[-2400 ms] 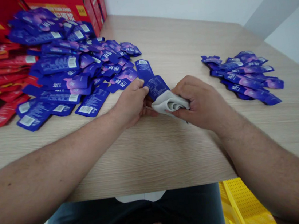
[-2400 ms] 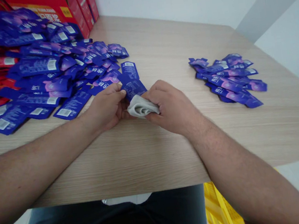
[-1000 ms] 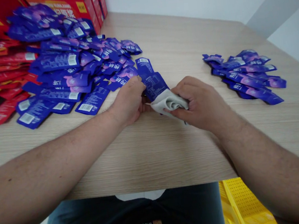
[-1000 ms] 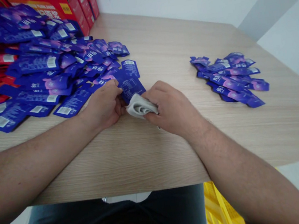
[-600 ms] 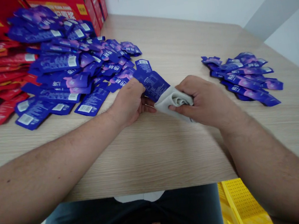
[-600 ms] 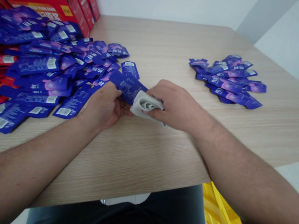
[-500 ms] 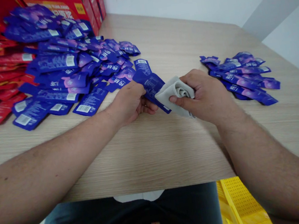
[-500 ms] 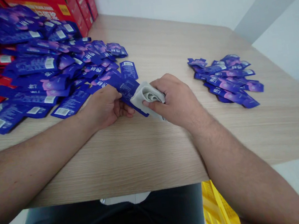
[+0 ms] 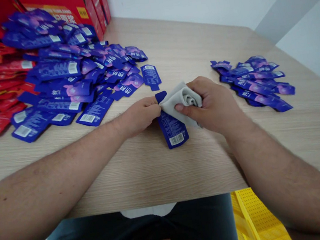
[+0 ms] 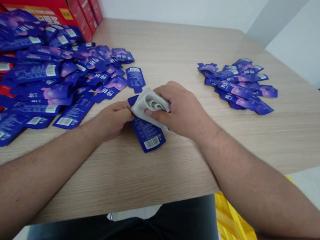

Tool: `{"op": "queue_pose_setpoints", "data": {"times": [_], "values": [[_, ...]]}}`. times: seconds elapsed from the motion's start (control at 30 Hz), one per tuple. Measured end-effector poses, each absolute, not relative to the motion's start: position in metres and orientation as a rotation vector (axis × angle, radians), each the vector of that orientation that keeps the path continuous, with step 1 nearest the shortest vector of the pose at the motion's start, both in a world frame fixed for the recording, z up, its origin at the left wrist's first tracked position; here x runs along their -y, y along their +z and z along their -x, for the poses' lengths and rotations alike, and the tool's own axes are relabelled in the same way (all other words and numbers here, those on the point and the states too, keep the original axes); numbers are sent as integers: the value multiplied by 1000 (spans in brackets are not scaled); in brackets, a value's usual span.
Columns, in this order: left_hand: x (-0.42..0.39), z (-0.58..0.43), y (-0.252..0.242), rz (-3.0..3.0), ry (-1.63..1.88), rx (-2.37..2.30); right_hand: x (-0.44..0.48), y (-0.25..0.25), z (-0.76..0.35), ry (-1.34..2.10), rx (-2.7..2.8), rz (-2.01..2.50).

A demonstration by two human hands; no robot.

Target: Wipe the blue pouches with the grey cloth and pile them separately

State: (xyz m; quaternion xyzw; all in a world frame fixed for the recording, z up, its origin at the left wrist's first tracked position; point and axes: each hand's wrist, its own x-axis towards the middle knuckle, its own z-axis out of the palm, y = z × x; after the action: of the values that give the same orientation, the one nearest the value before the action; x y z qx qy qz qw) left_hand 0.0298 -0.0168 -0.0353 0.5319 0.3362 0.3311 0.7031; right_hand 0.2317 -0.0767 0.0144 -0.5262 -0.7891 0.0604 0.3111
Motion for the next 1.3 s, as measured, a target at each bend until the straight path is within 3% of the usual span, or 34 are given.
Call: {"op": "queue_pose_setpoints", "data": {"times": [0.13,0.3,0.53,0.8,1.03,1.3], "values": [[16,-26,-35,-1348,640,-631,75,13,-231,97,1957,1474],[18,-25,-31,-1471,656,-699,82,13,-223,131,2109,1276],[15,-26,-30,-1137,740,-690,84,20,-230,804,2500,1094],[17,-31,-29,-1040,843,-722,84,8,-224,286,2114,1293],[14,-30,-27,-890,943,-772,89,3,-214,844,2496,942],[10,-25,-23,-708,821,-645,87,8,-228,719,1794,1353]]}}
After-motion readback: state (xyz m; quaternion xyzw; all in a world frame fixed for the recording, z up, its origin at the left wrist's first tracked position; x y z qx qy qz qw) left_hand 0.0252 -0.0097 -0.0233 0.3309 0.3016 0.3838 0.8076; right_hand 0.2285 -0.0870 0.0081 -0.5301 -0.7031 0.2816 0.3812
